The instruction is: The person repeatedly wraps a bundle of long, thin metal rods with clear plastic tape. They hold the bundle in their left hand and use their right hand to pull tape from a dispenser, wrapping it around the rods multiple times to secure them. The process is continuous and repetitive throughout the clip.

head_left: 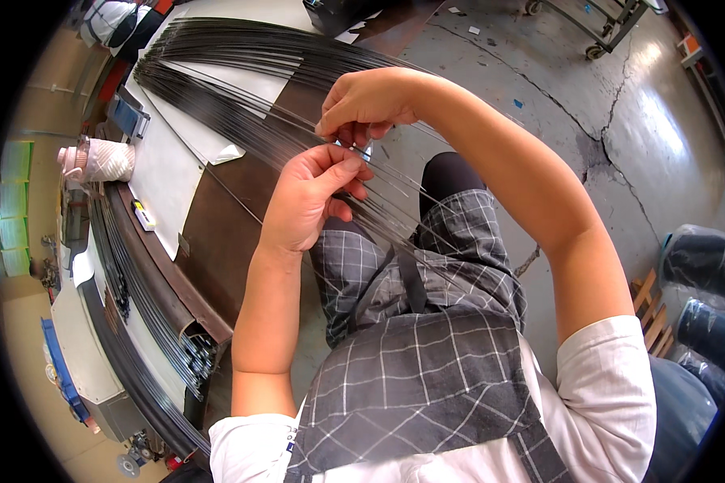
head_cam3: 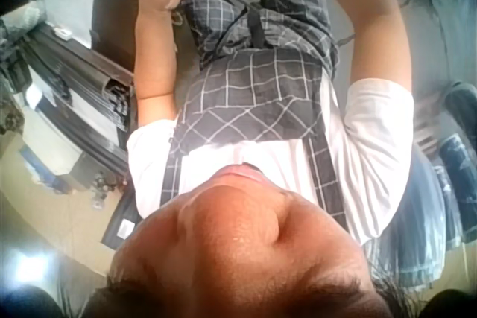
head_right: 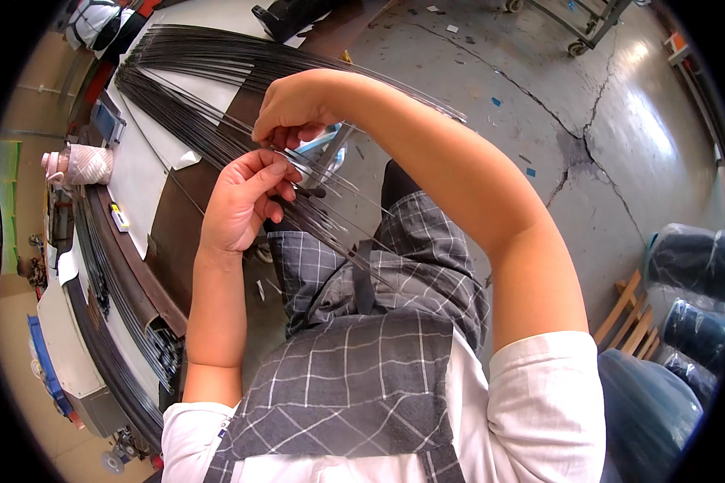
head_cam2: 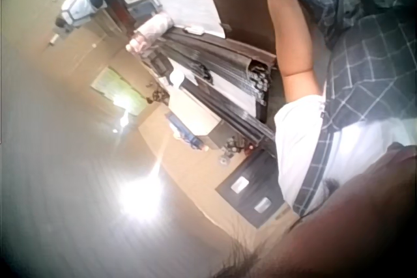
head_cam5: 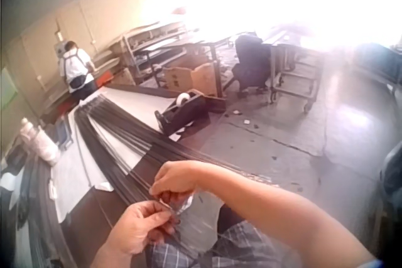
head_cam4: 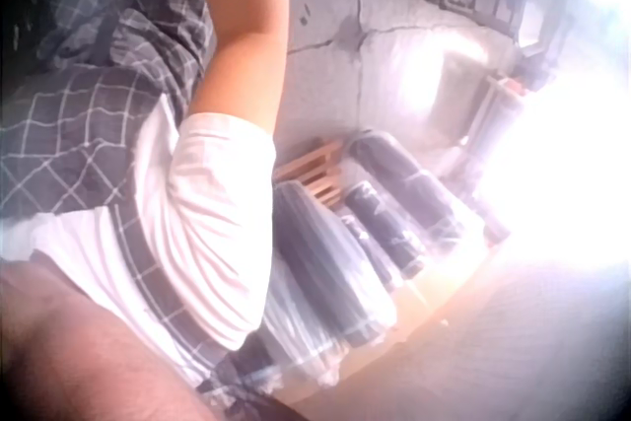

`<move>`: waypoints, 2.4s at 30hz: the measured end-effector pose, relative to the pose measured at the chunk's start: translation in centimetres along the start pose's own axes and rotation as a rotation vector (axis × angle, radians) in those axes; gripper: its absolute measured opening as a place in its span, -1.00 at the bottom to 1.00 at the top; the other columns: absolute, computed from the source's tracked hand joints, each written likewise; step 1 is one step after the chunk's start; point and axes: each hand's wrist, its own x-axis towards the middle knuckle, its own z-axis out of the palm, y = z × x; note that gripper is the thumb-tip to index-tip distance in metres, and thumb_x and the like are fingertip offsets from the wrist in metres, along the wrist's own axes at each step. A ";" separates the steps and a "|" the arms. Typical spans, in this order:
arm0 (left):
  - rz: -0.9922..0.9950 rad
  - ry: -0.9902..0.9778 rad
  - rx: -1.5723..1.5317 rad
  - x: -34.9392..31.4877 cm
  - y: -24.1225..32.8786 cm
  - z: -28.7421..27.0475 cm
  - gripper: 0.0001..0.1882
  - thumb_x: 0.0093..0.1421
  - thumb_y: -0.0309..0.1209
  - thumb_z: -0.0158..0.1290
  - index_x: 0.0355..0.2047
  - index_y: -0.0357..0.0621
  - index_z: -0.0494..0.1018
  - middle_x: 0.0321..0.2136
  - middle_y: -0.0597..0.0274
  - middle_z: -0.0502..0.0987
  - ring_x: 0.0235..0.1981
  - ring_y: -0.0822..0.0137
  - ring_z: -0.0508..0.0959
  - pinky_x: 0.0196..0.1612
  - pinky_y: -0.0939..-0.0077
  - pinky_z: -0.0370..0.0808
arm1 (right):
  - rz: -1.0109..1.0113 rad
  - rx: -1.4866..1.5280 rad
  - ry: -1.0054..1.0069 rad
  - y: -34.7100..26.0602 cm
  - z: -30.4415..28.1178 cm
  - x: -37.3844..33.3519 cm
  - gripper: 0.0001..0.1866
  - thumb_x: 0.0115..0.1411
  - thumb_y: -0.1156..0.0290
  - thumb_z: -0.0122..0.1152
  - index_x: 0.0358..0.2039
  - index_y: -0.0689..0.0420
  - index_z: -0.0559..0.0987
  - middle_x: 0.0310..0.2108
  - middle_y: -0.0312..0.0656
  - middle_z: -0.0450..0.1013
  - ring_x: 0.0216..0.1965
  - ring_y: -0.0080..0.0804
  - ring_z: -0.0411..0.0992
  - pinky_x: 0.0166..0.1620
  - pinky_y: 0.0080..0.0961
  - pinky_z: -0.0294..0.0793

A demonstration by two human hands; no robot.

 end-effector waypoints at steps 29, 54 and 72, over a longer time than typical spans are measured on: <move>-0.057 -0.011 -0.035 0.9 0.2 -0.2 -0.85 0.13 -0.35 0.09 -0.39 -0.16 0.44 -0.47 0.27 0.52 -0.54 0.56 0.50 -0.68 0.79 0.37 | -0.043 0.057 0.047 0.2 0.2 0.5 -0.86 -0.01 0.34 0.23 -0.55 0.13 0.53 -0.63 -0.39 0.34 -0.59 -0.68 0.26 -0.58 -0.75 0.18; -0.071 0.029 -0.249 -0.7 0.4 0.7 -0.76 0.20 -0.31 -0.06 -0.38 -0.28 0.41 -0.52 0.12 0.50 -0.66 0.47 0.47 -0.80 0.81 0.24 | -0.075 -0.019 0.119 -0.1 0.7 0.5 -0.82 -0.10 0.32 0.28 -0.58 0.17 0.54 -0.64 -0.36 0.38 -0.61 -0.64 0.30 -0.60 -0.71 0.17; -0.025 -0.026 -0.319 -0.5 -1.0 -0.1 -0.89 0.19 -0.40 0.01 -0.36 -0.17 0.44 -0.48 0.19 0.49 -0.60 0.52 0.44 -0.76 0.81 0.29 | -0.118 0.369 -0.143 0.6 0.3 0.5 -0.83 0.03 0.40 0.19 -0.43 0.26 0.56 -0.59 -0.31 0.44 -0.59 -0.68 0.32 -0.56 -0.78 0.26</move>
